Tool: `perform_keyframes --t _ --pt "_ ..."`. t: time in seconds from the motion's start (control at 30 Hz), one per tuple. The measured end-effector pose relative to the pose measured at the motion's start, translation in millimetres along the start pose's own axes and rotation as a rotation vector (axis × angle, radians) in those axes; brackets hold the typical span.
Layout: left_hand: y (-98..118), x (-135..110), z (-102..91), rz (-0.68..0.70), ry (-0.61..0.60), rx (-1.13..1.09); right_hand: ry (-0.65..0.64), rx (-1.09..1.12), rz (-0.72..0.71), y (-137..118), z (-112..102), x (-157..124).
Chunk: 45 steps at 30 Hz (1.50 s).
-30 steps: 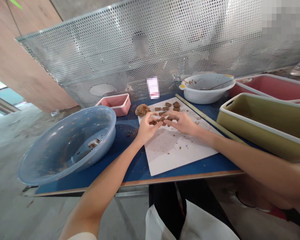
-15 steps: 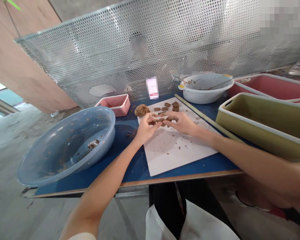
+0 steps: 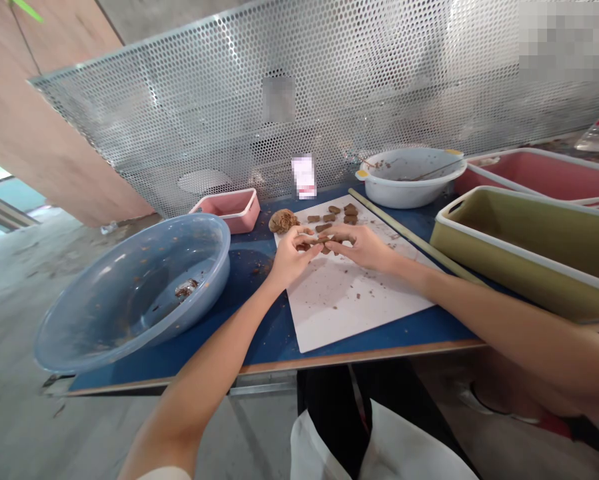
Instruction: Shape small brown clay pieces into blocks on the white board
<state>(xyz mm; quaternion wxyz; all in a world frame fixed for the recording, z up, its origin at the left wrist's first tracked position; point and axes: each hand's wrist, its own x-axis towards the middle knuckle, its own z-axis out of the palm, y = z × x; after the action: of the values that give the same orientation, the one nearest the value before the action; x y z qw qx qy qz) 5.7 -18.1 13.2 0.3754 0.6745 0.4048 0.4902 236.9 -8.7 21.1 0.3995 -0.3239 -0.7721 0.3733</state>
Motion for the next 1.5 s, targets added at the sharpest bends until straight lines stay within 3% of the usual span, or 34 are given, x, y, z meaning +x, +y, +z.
perform_keyframes --t 0.13,0.4,0.73,0.97,1.2,1.5 --pt "-1 0 -0.5 -0.01 -0.012 -0.009 -0.007 -0.037 -0.039 6 -1 2" --pt "0 0 -1.3 0.006 0.026 0.024 -0.005 0.059 0.039 7 1 1" --pt "-3 -1 -1.5 0.052 0.033 0.033 0.096 0.142 0.005 8 3 2" --pt "-4 0 -2.0 0.109 -0.004 0.092 0.065 0.048 -0.041 8 -1 2" --pt "-4 -1 0.1 0.151 0.012 0.114 0.067 0.21 0.024 11 2 2" --pt "-6 -1 1.0 0.124 0.013 0.048 0.063 0.26 0.032 15 4 4"
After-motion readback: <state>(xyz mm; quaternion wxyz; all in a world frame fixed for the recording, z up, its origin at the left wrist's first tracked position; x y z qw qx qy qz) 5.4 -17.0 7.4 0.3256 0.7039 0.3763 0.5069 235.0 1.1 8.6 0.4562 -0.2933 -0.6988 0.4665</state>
